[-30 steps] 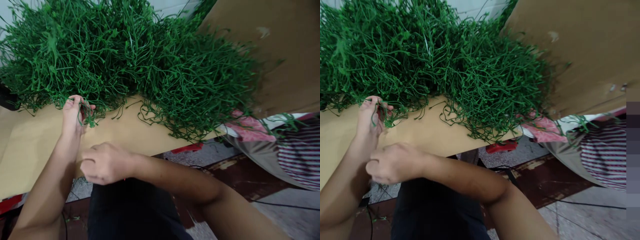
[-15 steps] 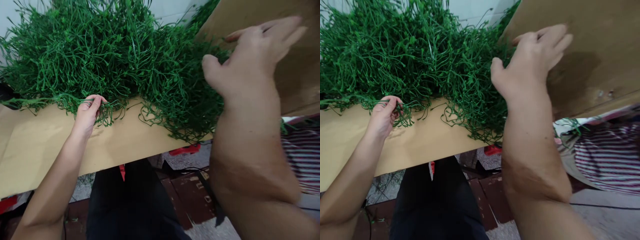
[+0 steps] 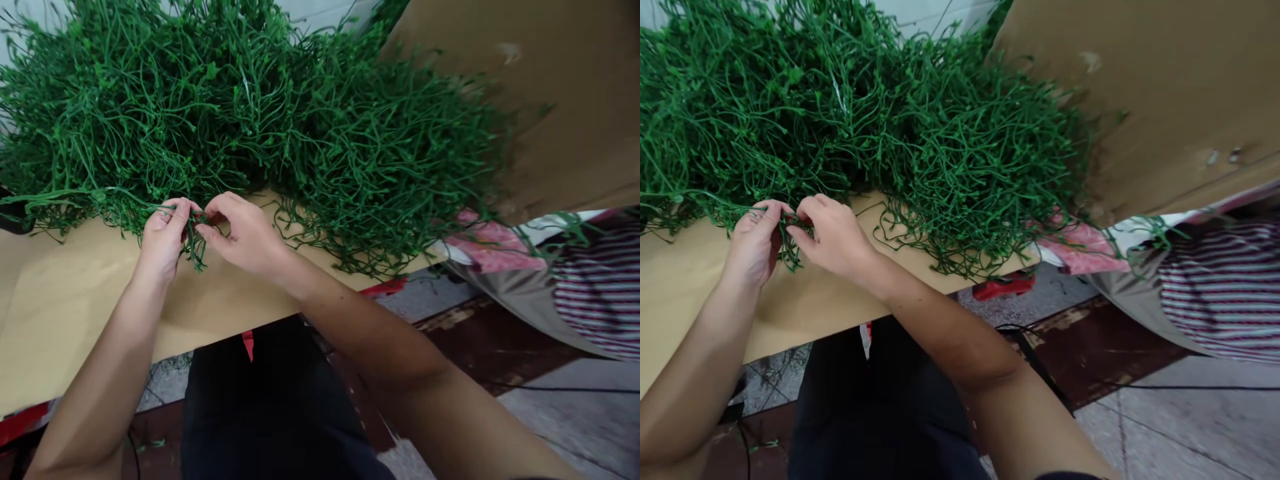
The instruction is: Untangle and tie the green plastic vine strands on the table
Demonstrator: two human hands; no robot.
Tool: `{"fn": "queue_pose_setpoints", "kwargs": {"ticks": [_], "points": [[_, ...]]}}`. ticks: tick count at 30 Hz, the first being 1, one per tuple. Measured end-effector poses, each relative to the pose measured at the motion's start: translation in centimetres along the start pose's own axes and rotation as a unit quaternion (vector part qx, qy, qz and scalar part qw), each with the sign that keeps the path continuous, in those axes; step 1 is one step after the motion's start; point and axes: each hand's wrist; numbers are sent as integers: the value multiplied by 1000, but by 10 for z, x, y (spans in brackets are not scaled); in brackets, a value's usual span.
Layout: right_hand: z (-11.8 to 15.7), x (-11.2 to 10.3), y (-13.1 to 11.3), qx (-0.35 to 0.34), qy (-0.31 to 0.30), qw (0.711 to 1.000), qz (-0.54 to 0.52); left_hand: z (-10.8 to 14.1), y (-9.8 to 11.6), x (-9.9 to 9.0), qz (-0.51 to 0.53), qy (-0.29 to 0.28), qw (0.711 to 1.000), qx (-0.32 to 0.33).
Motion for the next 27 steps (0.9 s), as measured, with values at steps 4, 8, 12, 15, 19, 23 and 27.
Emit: {"fn": "queue_pose_setpoints", "kwargs": {"ticks": [4,8,12,15,19,23,27], "points": [[1,-2,5,19,17,996,-82,1,0,3,1,2,1000,-18],[2,-3,3,70,22,989,-127,5,2,3,-8,-18,999,-31],[2,-7,1,76,4,988,-135,6,2,3,-28,-53,998,-32],[2,-10,3,72,-9,992,-104,5,-1,4,-80,-32,996,-23],[5,-11,5,100,-31,992,-72,3,-2,4,-179,-26,983,38],[7,-5,4,91,-47,992,-77,4,-3,3,-229,-14,970,82],[11,3,3,74,-24,996,-53,6,-5,3,-290,-2,949,124]]}}
Point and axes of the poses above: each hand's wrist, its own z-axis away from the middle knuckle, its own x-axis out of the palm, y = z × x, and after that the axes turned 2 degrees about y, right-handed
